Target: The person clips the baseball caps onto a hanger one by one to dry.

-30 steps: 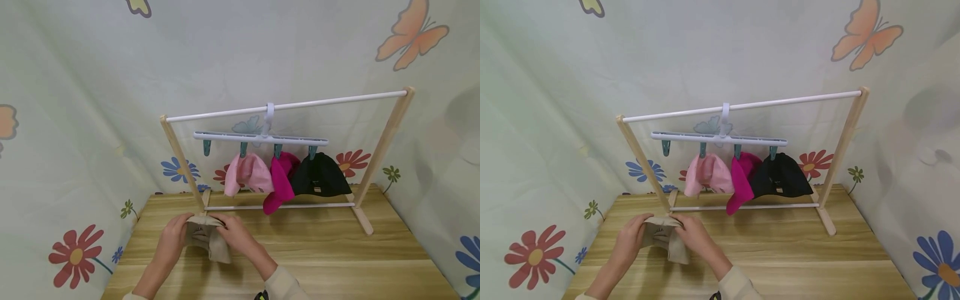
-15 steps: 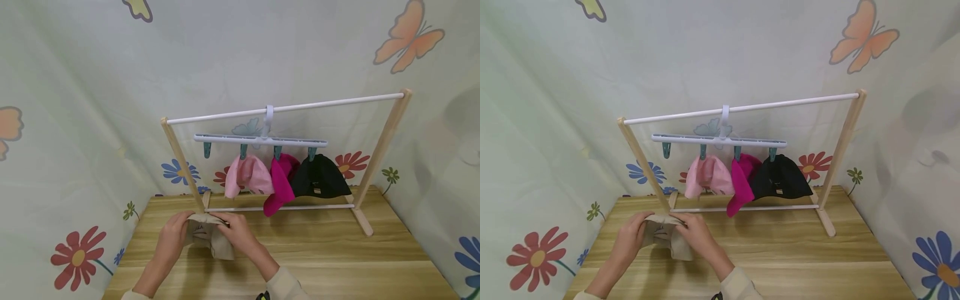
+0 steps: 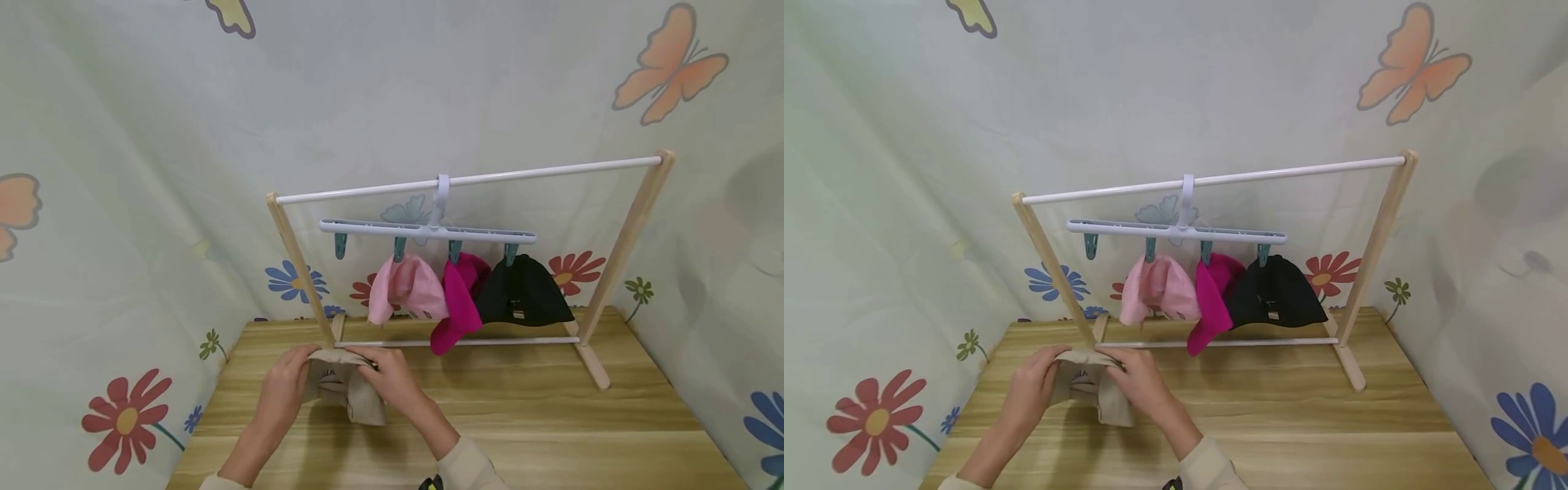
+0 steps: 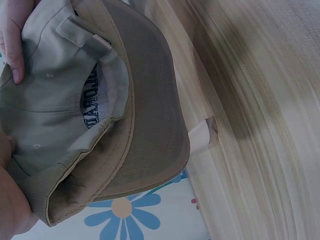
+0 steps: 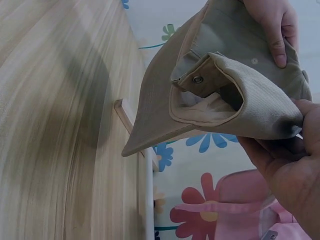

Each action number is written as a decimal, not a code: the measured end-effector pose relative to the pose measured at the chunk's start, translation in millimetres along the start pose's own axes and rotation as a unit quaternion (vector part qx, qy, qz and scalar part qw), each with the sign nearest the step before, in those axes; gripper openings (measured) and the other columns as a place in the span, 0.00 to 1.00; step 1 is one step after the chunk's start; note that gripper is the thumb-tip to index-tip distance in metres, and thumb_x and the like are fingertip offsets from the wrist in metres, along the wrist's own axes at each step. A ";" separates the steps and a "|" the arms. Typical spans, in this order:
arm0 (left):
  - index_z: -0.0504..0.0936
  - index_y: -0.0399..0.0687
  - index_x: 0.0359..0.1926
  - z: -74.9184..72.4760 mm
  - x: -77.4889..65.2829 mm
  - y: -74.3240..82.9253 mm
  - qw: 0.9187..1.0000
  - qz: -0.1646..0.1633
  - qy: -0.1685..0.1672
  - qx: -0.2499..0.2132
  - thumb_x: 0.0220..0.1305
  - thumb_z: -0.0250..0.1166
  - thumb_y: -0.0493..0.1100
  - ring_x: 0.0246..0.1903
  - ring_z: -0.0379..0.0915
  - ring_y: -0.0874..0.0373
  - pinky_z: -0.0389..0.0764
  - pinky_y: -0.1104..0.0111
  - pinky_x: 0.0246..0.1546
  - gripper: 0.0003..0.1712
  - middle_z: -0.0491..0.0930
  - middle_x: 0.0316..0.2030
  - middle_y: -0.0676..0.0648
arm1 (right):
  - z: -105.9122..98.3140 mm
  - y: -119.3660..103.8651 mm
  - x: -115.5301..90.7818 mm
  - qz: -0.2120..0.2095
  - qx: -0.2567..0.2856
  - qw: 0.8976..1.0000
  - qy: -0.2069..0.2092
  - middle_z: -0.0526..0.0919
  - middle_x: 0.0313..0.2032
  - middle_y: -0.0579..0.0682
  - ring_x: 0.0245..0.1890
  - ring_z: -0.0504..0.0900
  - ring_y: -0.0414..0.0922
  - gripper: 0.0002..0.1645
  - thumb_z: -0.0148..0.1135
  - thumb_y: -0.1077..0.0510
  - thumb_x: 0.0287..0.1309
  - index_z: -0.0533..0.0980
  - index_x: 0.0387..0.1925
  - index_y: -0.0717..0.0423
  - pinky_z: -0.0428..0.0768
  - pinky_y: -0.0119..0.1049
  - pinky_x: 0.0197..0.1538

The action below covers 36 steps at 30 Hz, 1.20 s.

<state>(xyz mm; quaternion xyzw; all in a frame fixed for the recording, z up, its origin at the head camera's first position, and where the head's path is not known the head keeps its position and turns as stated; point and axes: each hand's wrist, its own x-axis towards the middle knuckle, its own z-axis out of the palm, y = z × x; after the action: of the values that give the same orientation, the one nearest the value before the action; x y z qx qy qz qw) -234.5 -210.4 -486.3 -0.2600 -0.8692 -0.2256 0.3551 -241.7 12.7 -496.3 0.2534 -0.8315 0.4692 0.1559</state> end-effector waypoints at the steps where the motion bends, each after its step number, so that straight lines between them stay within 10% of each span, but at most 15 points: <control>1: 0.85 0.40 0.47 0.1 0.2 0.1 1.000 -0.001 0.000 -0.001 0.57 0.69 0.22 0.41 0.85 0.46 0.86 0.56 0.37 0.18 0.86 0.39 0.44 | -0.3 -0.3 0.2 -0.002 -0.002 1.000 0.001 0.87 0.52 0.48 0.45 0.85 0.38 0.21 0.67 0.63 0.64 0.84 0.58 0.45 0.80 0.28 0.39; 36: 0.84 0.37 0.46 -9.8 17.9 -1.2 1.000 -0.004 0.015 -0.008 0.59 0.68 0.22 0.39 0.86 0.43 0.87 0.56 0.35 0.15 0.86 0.40 0.39 | -15.8 -20.4 15.7 0.007 -0.007 1.000 -0.028 0.86 0.54 0.51 0.45 0.85 0.41 0.21 0.65 0.63 0.67 0.82 0.60 0.51 0.82 0.28 0.41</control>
<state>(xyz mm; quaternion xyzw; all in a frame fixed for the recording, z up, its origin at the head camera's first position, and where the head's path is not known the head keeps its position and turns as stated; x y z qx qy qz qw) -241.3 -211.7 -467.1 -0.2558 -0.8628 -0.2378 0.3654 -242.7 13.1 -466.1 0.2597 -0.8407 0.4567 0.1309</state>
